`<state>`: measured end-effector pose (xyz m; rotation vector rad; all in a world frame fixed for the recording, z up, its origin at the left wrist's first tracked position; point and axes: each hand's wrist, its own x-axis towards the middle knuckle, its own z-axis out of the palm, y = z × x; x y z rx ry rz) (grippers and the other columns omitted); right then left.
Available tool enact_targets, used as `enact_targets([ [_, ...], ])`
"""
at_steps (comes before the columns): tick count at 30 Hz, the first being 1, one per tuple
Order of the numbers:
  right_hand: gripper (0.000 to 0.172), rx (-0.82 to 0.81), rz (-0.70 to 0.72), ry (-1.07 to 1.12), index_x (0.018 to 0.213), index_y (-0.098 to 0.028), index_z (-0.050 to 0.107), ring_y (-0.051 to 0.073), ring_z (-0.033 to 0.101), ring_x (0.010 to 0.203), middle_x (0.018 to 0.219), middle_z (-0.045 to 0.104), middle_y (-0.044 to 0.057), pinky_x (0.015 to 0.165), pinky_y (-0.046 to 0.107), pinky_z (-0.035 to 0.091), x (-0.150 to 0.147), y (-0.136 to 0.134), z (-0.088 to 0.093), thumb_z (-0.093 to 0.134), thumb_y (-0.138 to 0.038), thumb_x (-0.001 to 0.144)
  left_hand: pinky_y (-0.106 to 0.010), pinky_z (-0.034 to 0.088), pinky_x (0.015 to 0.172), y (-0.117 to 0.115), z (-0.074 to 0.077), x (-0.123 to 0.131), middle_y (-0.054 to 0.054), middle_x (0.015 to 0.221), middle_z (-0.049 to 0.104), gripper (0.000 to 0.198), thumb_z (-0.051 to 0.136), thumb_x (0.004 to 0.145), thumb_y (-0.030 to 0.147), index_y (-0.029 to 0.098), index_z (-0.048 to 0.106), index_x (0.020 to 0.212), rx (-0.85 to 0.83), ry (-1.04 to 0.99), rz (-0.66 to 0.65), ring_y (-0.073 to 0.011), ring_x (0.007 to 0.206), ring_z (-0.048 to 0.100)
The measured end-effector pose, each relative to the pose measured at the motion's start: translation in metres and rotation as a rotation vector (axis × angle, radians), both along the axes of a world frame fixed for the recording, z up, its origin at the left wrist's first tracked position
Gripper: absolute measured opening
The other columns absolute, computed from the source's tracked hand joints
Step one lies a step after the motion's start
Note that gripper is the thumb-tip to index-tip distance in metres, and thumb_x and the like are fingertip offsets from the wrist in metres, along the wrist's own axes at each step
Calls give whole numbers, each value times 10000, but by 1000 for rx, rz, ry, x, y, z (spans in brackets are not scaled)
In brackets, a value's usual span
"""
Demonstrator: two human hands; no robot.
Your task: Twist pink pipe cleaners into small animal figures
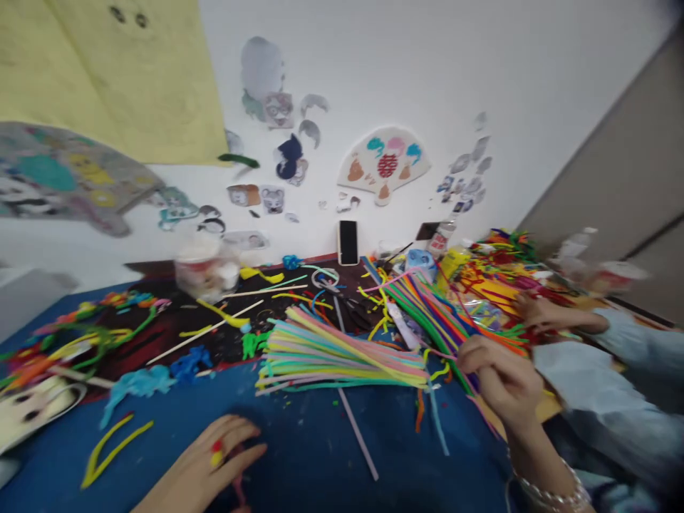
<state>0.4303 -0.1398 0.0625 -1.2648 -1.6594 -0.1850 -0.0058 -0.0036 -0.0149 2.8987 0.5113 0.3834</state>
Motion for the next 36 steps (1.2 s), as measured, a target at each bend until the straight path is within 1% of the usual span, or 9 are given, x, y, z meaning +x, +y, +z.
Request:
enact_targets([
  [3,257,-156,329,-317,768,-194,555,158,552,655,707,593,41,581,293,406,-73,25,11,382,-5,739,-385,406,943,-3,13,11,-92,1185,515,392,578,775,245,248,506,1160,-154,-7,56,-246,1126,458],
  [6,248,-205,505,-534,747,-202,522,147,504,607,665,586,32,541,282,355,-128,51,9,358,-17,743,-391,402,905,-1,17,14,-97,1112,519,359,625,757,278,223,533,1100,-232,-84,90,-240,1067,471],
  [12,187,-316,619,-636,751,-206,533,147,478,593,651,570,14,538,293,308,-193,81,-34,392,-83,761,-382,381,864,3,17,2,-82,1024,545,615,700,649,474,206,473,1153,-262,-119,178,-251,1003,480],
  [15,214,-369,621,-527,760,-203,539,143,493,609,680,589,15,553,286,323,-203,85,-56,371,-69,760,-361,369,798,9,18,-4,-60,944,547,307,603,752,403,195,529,965,-229,-83,271,-220,871,502],
  [18,225,-432,599,-481,763,-199,543,145,497,607,683,594,17,554,283,323,-205,85,-70,362,-65,771,-325,348,732,16,18,-7,-28,802,540,115,502,822,304,195,530,796,-236,-25,236,-183,752,491],
  [22,232,-577,565,-359,901,-204,551,146,539,713,781,610,23,635,265,367,-211,88,-72,373,-80,820,-320,338,735,18,13,-2,-10,737,550,146,436,864,216,202,534,757,-282,-16,197,-165,715,497],
  [27,138,-743,452,-231,956,-208,535,155,536,769,853,604,21,675,262,370,-225,95,-70,504,-285,846,-312,356,751,11,-3,11,16,674,574,149,439,890,215,215,553,793,-314,-169,236,-135,636,512],
  [31,87,-757,410,-242,836,-201,521,139,513,706,770,593,0,648,258,333,-229,97,-77,462,-254,872,-302,377,723,6,-12,23,7,663,581,169,438,882,181,193,510,730,-266,-267,262,-132,606,500],
  [36,126,-676,345,-374,800,-176,497,153,486,686,757,580,27,637,275,301,-230,97,-88,404,-198,881,-291,389,675,6,-12,31,6,633,567,186,414,881,160,188,507,723,-236,-298,262,-140,590,497],
])
